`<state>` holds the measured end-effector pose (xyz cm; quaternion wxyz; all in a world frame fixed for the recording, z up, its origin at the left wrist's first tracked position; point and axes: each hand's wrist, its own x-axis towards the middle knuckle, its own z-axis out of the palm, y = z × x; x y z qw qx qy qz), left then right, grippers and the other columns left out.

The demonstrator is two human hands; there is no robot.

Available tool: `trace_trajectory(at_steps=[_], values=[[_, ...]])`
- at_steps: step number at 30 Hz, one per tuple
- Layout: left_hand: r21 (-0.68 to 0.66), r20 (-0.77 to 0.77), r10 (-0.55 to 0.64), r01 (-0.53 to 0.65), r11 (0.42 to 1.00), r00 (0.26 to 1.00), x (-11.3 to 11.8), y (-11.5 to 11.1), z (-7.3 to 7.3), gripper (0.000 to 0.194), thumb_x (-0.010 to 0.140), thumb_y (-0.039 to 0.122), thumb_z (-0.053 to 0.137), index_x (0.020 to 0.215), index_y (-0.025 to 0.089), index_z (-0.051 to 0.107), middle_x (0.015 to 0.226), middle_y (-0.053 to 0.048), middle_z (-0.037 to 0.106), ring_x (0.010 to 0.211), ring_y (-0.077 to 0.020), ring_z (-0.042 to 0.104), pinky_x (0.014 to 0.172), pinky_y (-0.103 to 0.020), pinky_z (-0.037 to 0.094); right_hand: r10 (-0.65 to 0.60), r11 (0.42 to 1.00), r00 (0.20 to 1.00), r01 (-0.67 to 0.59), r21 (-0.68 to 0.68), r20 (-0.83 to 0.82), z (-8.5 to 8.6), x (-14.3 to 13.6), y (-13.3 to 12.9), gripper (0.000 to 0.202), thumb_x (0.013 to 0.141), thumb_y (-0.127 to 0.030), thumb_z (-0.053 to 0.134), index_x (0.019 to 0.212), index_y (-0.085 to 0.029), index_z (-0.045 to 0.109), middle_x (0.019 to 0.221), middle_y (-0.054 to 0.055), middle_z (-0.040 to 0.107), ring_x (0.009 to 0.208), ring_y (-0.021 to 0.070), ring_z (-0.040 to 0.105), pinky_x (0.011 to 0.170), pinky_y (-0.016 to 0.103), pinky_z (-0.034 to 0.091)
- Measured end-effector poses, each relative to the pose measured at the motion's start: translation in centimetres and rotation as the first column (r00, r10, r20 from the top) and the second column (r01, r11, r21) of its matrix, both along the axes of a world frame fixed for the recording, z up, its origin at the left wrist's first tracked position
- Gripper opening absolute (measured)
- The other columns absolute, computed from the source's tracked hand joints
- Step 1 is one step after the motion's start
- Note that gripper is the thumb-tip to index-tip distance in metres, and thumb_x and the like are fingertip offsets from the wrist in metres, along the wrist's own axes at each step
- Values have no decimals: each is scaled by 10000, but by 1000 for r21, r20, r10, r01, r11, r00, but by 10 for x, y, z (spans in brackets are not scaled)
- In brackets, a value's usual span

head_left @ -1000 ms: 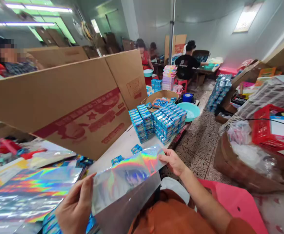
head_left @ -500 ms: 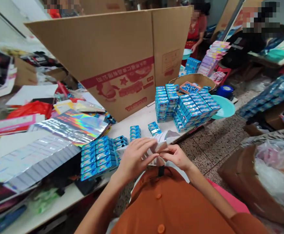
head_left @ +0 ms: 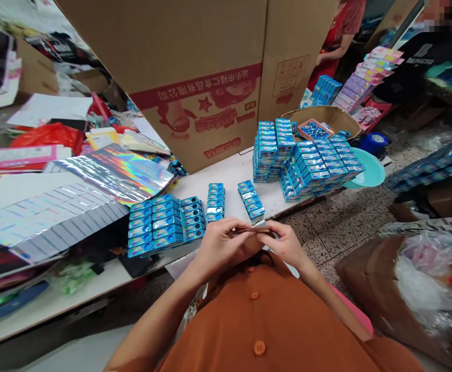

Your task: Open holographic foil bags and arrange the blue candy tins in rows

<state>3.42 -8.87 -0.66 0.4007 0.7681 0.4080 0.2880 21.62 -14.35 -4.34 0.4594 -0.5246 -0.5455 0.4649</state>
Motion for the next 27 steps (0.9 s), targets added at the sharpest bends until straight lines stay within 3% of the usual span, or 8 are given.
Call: trace_trajectory(at_steps=[2,4,7,9,11,17,21,27], values=[[20,-34,22,-21,1000,999,-1,-1,-1,63,817,209,645,834,200,705,793,-11,706,711,-127,629,626,-208,468,-153,984,974,136,111,164,3,2,0,187,783,-318,679,938,-214,674,867,15,681,796,161,621,743,288,501],[74,-79,23,-18,997,997,-1,-2,-2,65,823,201,637,835,207,700,792,-6,699,730,-134,622,649,-223,457,-260,945,922,181,272,288,7,7,3,306,749,-314,722,1027,-216,640,954,39,668,877,183,608,799,317,496],[165,-141,-7,31,986,990,-1,-4,-3,67,827,178,627,829,211,686,778,1,685,742,-140,602,691,-248,441,-167,913,894,-18,407,415,14,14,9,340,781,-274,702,1109,-225,624,1074,64,660,1014,204,587,909,362,460],[193,-159,-24,54,980,987,-1,-5,-3,76,828,155,617,830,206,672,784,1,679,750,-140,595,709,-257,435,-41,906,895,-155,395,445,16,17,12,178,834,-231,643,1010,-231,665,971,40,691,934,180,613,867,345,471],[185,-157,-37,66,981,987,-1,-6,-3,74,830,149,610,832,203,661,798,0,677,757,-137,596,712,-254,433,25,912,910,-191,364,414,17,17,14,93,861,-205,605,900,-228,686,848,17,702,819,156,629,784,316,484],[196,-148,-2,31,980,989,-7,-6,0,102,850,284,617,897,215,675,825,-17,693,754,-145,617,699,-257,448,9,958,968,-81,276,251,16,12,14,69,836,-240,645,822,-217,708,796,20,714,760,153,652,720,287,499],[172,-174,-13,43,984,985,-10,-5,1,133,864,300,598,838,216,698,782,-10,705,720,-139,633,679,-244,455,-7,968,959,-64,241,283,13,11,15,89,834,-274,647,859,-231,720,804,19,720,748,157,652,713,291,507],[118,-192,41,-18,993,981,-13,-1,-2,164,846,325,614,883,216,731,859,-23,739,771,-166,674,703,-251,494,-142,844,805,-205,495,575,6,10,19,252,872,-210,592,1103,-269,672,995,37,708,923,173,626,836,328,495]])
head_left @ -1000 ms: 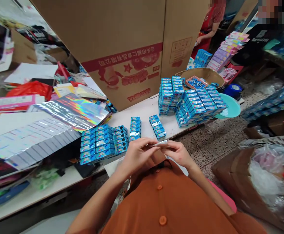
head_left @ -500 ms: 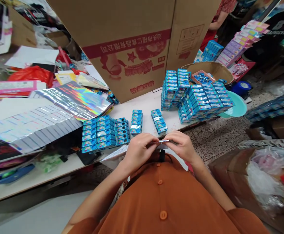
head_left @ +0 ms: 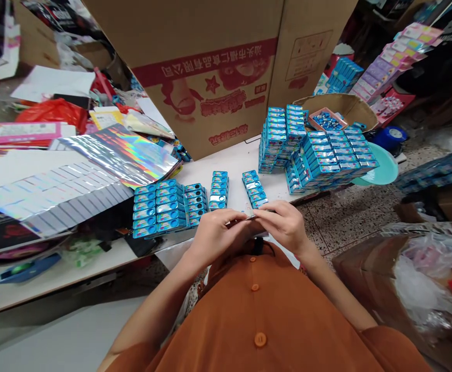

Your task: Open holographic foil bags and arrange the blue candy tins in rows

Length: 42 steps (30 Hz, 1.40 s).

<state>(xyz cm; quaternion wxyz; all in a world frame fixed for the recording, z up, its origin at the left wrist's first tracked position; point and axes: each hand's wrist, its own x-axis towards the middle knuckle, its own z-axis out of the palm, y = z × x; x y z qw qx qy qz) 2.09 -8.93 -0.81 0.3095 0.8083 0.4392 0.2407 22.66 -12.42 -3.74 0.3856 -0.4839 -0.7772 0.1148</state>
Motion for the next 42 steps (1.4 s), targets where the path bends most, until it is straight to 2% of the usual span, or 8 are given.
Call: trace_trajectory(at_steps=[4,7,14,19,23,30,38,42], values=[[-70,18,-1,2,998,1000,-3,5,0,170,849,326,612,895,227,743,883,-11,746,791,-169,688,721,-251,504,-9,981,987,-23,193,161,-6,-2,1,319,862,-180,605,1171,-252,641,1043,50,706,954,185,619,868,335,492],[-131,38,-9,14,991,999,-6,8,1,170,854,315,605,889,229,747,883,-6,748,791,-169,692,718,-244,505,-2,965,975,-56,256,220,-13,-3,0,358,865,-175,603,1218,-237,610,1082,56,703,974,187,625,884,335,497],[-264,42,-23,33,964,999,-10,15,0,228,864,348,566,889,220,753,890,-26,748,791,-188,687,696,-251,510,29,986,979,-61,153,204,-24,-6,1,335,864,-245,618,1197,-277,627,1133,62,688,1003,209,639,893,363,517],[-335,61,14,7,942,998,-15,18,-7,273,861,406,557,871,216,754,879,-21,747,783,-185,680,698,-250,500,53,973,985,-87,213,161,-28,-12,0,333,851,-191,621,1179,-248,638,1154,80,679,1044,211,630,891,355,529],[-344,72,36,-9,939,997,-19,18,-11,302,852,433,556,854,203,753,863,-28,747,761,-186,673,679,-251,497,55,986,992,-72,152,113,-31,-17,2,308,871,-208,591,1173,-250,637,1130,66,689,1025,192,638,889,348,526],[-363,64,19,6,932,998,-21,18,-11,275,868,383,546,861,197,749,854,-27,746,741,-178,665,646,-243,469,59,990,982,-81,118,180,-25,-23,9,286,862,-210,601,1142,-220,657,1031,66,709,958,194,628,854,356,513],[-446,95,23,22,895,995,-25,13,-24,287,861,379,538,853,180,746,845,-36,743,762,-189,665,679,-258,496,71,997,997,-71,21,13,-38,-28,-2,190,850,-207,603,1019,-233,685,988,50,711,912,174,633,836,348,513],[-488,131,-34,94,868,991,-31,13,-21,266,828,350,583,971,184,734,953,-47,739,858,-204,666,745,-275,511,31,999,999,-31,-15,29,-32,-30,1,274,859,-221,591,1127,-233,648,974,60,695,892,183,617,829,353,504]])
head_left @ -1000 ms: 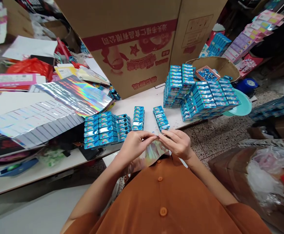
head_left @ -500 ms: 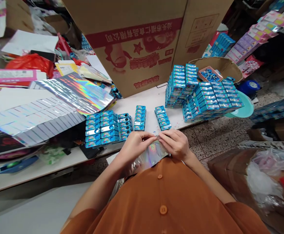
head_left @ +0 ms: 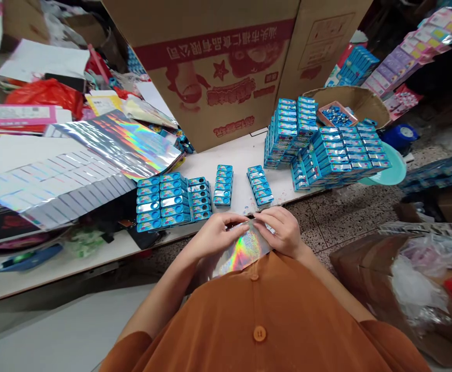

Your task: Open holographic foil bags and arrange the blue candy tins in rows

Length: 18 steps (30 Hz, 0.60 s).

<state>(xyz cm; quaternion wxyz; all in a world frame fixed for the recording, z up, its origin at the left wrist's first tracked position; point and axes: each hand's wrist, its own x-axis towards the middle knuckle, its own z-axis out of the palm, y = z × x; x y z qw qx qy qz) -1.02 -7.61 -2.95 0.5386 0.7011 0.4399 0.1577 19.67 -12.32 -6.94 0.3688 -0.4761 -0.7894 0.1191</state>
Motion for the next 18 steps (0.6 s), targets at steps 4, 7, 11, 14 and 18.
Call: trace_trajectory(at_steps=[4,7,11,14,18], values=[[-109,49,8,-3,994,999,-2,-3,1,285,823,327,588,1019,168,721,1002,-61,730,906,-216,664,773,-290,516,48,999,995,-47,-12,85,7,1,1,358,868,-199,572,1224,-222,600,1027,74,667,957,193,585,864,362,486],[-190,102,81,-60,980,992,2,-7,-3,269,821,341,596,964,154,726,984,-71,730,871,-209,664,772,-296,512,98,995,989,-97,-17,112,8,3,0,369,881,-167,535,1238,-237,592,1053,69,659,986,189,577,883,362,479],[-320,192,238,-169,932,952,10,-14,-9,332,796,339,644,1062,144,607,749,-31,701,669,-135,618,649,-242,476,79,997,985,-82,15,154,6,4,-6,354,878,-159,535,1219,-219,609,1077,72,671,985,200,575,880,363,477],[-382,236,323,-218,898,917,16,-19,-10,382,774,354,673,1054,169,491,626,29,623,573,-98,557,570,-200,419,66,997,988,-71,24,140,4,2,-12,316,876,-158,538,1174,-203,635,1060,66,689,978,201,577,880,354,483],[-379,238,336,-231,896,911,20,-22,-11,371,763,377,680,986,190,450,621,42,600,558,-85,528,552,-184,382,50,999,997,-51,7,60,-1,1,-17,287,874,-141,532,1128,-203,650,1038,61,698,962,189,592,881,354,495]])
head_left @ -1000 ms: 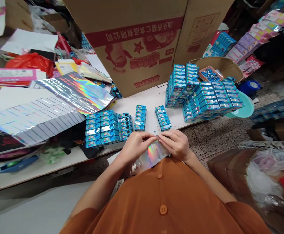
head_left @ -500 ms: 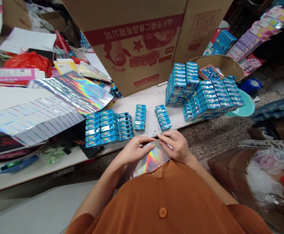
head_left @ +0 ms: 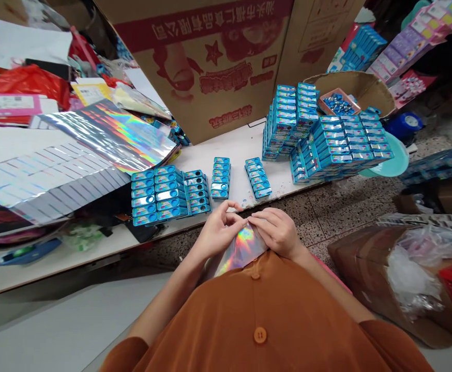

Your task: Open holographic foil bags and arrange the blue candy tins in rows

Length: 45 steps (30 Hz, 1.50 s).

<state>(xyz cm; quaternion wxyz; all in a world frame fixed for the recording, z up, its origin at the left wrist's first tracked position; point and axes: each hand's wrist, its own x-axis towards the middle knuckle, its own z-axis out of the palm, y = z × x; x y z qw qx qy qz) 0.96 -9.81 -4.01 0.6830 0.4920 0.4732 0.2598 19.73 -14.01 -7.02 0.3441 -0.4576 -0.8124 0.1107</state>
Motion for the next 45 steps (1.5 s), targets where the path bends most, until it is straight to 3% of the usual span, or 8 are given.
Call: trace_trajectory(at_steps=[12,19,22,25,29,36,42,45], values=[[220,-265,-77,138,966,961,-3,0,-10,192,853,267,541,1024,217,469,762,12,646,714,-140,591,630,-228,401,-43,988,973,7,-153,-228,0,-9,7,87,821,-163,616,885,-219,633,929,54,675,879,187,598,787,367,495],[374,-557,-138,396,839,819,-18,46,-14,258,885,237,437,1138,203,471,780,-6,632,715,-178,594,649,-271,407,-241,918,879,69,-391,-411,12,0,20,51,818,-190,642,775,-214,652,808,17,673,796,162,609,770,330,481],[488,-661,-62,492,721,748,-26,86,3,267,896,249,431,1144,204,519,839,-29,640,764,-196,593,701,-300,420,-507,802,718,191,-565,-477,3,19,28,56,796,-245,668,761,-203,665,765,10,670,732,149,610,712,295,487],[564,-747,-37,662,494,664,-20,133,15,253,893,230,444,1098,213,593,948,-51,645,904,-225,576,855,-366,405,-690,698,540,320,-641,-482,-18,49,38,110,752,-292,702,759,-186,675,721,4,662,673,133,593,661,265,476],[496,-826,-108,805,326,553,6,207,-28,255,771,144,598,1015,195,651,868,-46,640,968,-246,533,1001,-449,331,-789,611,395,433,-663,-469,-51,85,58,152,716,-310,716,750,-167,677,702,4,654,658,122,576,659,258,465],[477,-814,-28,695,538,581,21,275,-179,228,738,-39,538,910,71,640,1011,-112,638,1180,-264,425,1092,-609,133,-854,511,294,326,-795,-429,-97,106,103,192,653,-320,740,733,-159,672,695,14,664,655,130,585,681,278,464],[595,-688,128,454,663,714,57,196,-205,284,866,179,523,1142,186,591,1279,-116,538,1281,-280,364,1090,-528,246,-887,423,283,186,-887,-364,-124,116,129,225,599,-336,770,715,-169,675,693,0,662,624,111,548,653,262,448],[493,-456,131,127,861,880,99,146,-207,246,877,340,539,1057,198,629,1119,-100,625,1124,-252,517,1012,-452,375,-882,391,318,78,-917,-349,-130,116,135,241,590,-358,780,715,-177,681,688,-4,658,581,94,509,589,244,429]])
